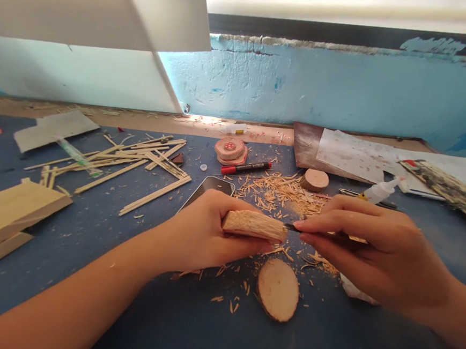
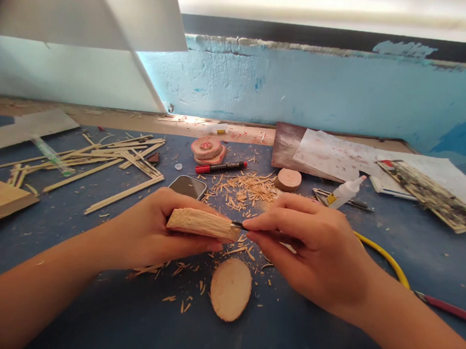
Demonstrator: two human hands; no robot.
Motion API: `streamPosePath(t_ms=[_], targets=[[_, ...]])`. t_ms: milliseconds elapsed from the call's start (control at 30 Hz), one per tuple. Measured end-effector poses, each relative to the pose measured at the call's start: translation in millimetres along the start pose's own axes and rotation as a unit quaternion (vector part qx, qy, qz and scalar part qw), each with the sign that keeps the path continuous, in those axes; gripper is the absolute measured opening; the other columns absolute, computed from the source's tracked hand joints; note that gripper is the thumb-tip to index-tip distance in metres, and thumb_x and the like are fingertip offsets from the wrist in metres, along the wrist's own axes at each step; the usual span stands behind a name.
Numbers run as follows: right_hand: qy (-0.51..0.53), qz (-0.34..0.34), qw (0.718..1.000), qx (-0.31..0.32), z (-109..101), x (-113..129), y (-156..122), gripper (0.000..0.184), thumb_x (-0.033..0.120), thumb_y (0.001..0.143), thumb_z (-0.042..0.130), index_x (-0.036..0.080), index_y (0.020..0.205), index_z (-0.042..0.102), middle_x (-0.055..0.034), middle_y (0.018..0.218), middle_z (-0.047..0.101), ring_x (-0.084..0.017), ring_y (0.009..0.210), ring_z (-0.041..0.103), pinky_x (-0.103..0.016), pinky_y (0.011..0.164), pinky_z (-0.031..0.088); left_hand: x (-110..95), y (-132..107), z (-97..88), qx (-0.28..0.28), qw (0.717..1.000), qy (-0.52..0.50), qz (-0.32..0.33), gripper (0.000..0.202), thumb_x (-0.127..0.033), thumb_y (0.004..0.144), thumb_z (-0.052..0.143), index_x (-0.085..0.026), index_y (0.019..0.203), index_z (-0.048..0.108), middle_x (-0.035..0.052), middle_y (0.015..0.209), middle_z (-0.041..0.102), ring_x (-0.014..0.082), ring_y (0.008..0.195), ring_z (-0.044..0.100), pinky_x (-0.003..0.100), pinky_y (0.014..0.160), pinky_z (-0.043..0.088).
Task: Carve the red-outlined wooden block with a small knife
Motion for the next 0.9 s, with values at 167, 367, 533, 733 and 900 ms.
streamPosePath(t_ms=[167,367,533,733,900], targets=[[0.026,0.02,0.999,0.003,5,-1,0,0.013,0.023,0.101,0.073,0.022,0.107,0.085,-0.0064,0.088,0.078,-0.014,0.069,0.072,-0.023,0.053,0.055,-3,1,0.4,0.01,1.0,0.026,0.012,0.032,-0.043,0.097,0.077,-0.018,0.114,0.085,0.0031,0.091,0.081,0.0151,0.073,0.063,0.023,0.064,0.049],[0.052,0.004,0.999,-0.017,9,-5,0,0.013,0.018,0.099,0.075,0.022,0.106,0.085,-0.0048,0.084,0.077,-0.014,0.068,0.071,-0.024,0.055,0.055,-5,0,3.5,-0.012,0.999,0.044,0.028,0.03,-0.043,0.098,0.075,-0.017,0.11,0.085,0.0014,0.082,0.076,0.0118,0.067,0.056,0.021,0.059,0.044],[0.072,-0.008,0.997,-0.032,14,-8,0,0.013,0.016,0.099,0.075,0.021,0.106,0.085,-0.0045,0.083,0.076,-0.014,0.069,0.071,-0.026,0.058,0.057,-5,-2,3.7,-0.009,0.998,0.053,0.028,0.034,-0.046,0.098,0.075,-0.016,0.109,0.085,0.0012,0.078,0.073,0.0114,0.064,0.052,0.022,0.055,0.04],[0.105,-0.034,0.993,-0.03,20,4,1,0.015,0.015,0.1,0.073,0.022,0.111,0.082,-0.0029,0.084,0.075,-0.012,0.07,0.071,-0.024,0.061,0.059,-5,-2,6.3,0.006,0.993,0.087,0.075,0.026,-0.038,0.099,0.073,-0.015,0.107,0.085,0.0,0.074,0.069,0.011,0.064,0.051,0.022,0.057,0.04],[0.087,-0.021,0.995,-0.045,18,12,-1,0.019,0.014,0.1,0.072,0.024,0.113,0.082,-0.0043,0.087,0.075,-0.014,0.072,0.073,-0.026,0.06,0.061,-6,-2,5.7,0.013,0.996,0.059,0.069,0.025,-0.036,0.098,0.074,-0.015,0.105,0.085,-0.0003,0.074,0.068,0.0105,0.064,0.051,0.021,0.057,0.04]])
Point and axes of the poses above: each hand's wrist, its own y-axis towards the middle knuckle, its own z-axis out of the palm, x = y × z, the point moved 1 cm from there along y, towards the middle knuckle
